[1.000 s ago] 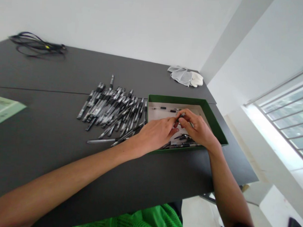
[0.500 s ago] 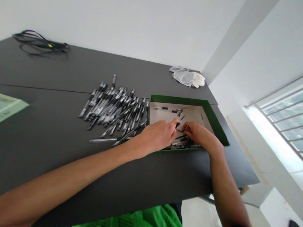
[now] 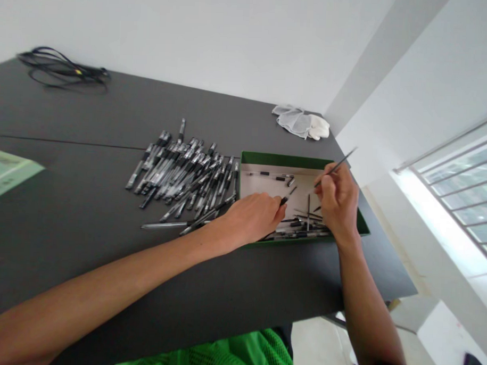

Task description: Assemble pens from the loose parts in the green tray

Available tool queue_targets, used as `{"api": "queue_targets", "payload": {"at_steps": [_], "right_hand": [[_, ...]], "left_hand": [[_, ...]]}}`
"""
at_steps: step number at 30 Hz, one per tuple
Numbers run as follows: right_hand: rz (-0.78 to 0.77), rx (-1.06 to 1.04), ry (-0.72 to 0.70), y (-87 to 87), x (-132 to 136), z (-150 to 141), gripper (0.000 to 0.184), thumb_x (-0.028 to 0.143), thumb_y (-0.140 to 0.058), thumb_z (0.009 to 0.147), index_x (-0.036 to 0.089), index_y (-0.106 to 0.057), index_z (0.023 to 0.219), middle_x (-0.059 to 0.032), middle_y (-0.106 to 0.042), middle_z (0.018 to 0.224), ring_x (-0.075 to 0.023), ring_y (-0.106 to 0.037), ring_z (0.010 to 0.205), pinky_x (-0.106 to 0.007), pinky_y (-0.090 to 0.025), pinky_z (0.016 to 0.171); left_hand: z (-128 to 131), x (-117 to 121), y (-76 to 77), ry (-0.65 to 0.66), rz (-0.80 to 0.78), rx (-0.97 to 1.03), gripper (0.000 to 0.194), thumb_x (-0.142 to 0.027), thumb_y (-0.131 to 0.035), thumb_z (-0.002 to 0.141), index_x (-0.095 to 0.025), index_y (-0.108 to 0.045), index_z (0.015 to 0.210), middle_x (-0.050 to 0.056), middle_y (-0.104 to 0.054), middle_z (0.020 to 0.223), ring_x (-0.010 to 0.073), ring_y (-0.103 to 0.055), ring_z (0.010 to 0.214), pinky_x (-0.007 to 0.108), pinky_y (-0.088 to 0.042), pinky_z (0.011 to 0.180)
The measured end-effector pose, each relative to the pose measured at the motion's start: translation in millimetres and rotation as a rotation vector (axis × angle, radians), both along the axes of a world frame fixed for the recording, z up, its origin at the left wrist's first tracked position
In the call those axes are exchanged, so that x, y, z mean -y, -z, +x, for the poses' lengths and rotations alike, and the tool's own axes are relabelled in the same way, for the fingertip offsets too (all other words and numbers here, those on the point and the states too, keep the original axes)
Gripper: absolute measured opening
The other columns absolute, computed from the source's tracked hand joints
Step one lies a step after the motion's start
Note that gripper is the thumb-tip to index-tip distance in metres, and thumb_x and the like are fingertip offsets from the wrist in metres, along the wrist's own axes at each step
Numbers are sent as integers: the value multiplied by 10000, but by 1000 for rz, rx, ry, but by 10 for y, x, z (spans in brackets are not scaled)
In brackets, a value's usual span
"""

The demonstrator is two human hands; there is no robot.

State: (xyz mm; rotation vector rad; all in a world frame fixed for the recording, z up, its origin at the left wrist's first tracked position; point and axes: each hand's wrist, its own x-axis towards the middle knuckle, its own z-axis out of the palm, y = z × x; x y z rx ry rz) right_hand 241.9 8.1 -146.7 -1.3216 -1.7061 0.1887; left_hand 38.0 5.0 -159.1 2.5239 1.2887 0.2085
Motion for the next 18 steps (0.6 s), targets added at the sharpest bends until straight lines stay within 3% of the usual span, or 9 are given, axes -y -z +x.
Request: {"api": "queue_targets", "payload": {"at_steps": [2, 5, 10, 18], "right_hand": [[107, -225, -49, 6, 4, 5, 201, 379, -367, 1071, 268, -502, 972, 4, -598, 723, -153, -548, 554, -273, -406, 490], [185, -350, -145, 14, 5, -10, 259, 467, -365, 1081, 275, -484, 955, 10, -580, 696, -146, -546, 546, -257, -380, 446], [184, -269, -223, -10, 13, -37, 348, 561, -504, 1018, 248, -566, 879, -32, -598, 885, -126, -558, 617, -275, -484, 527], [136, -232, -255, -26, 35, -28, 288, 471, -547, 1027, 221, -646, 921, -11, -643, 749, -140, -619, 624, -277, -510, 589]], "left_hand": [[0, -7, 12, 6, -4, -2, 505, -412, -301, 1073, -129, -718, 1041, 146, -712, 775, 272, -710, 716, 340, -445, 620], [0, -8, 21, 20, -6, 9, 497, -423, -307, 1074, -136, -713, 1070, 142, -707, 779, 269, -706, 720, 338, -439, 621], [2, -8, 33, 34, -8, 25, 490, -439, -313, 1078, -151, -708, 1102, 138, -710, 803, 264, -706, 743, 337, -450, 651], [6, 0, -15, 48, 5, 15, 466, -426, -316, 1082, -163, -701, 1096, 126, -709, 783, 281, -716, 749, 338, -442, 629]]}}
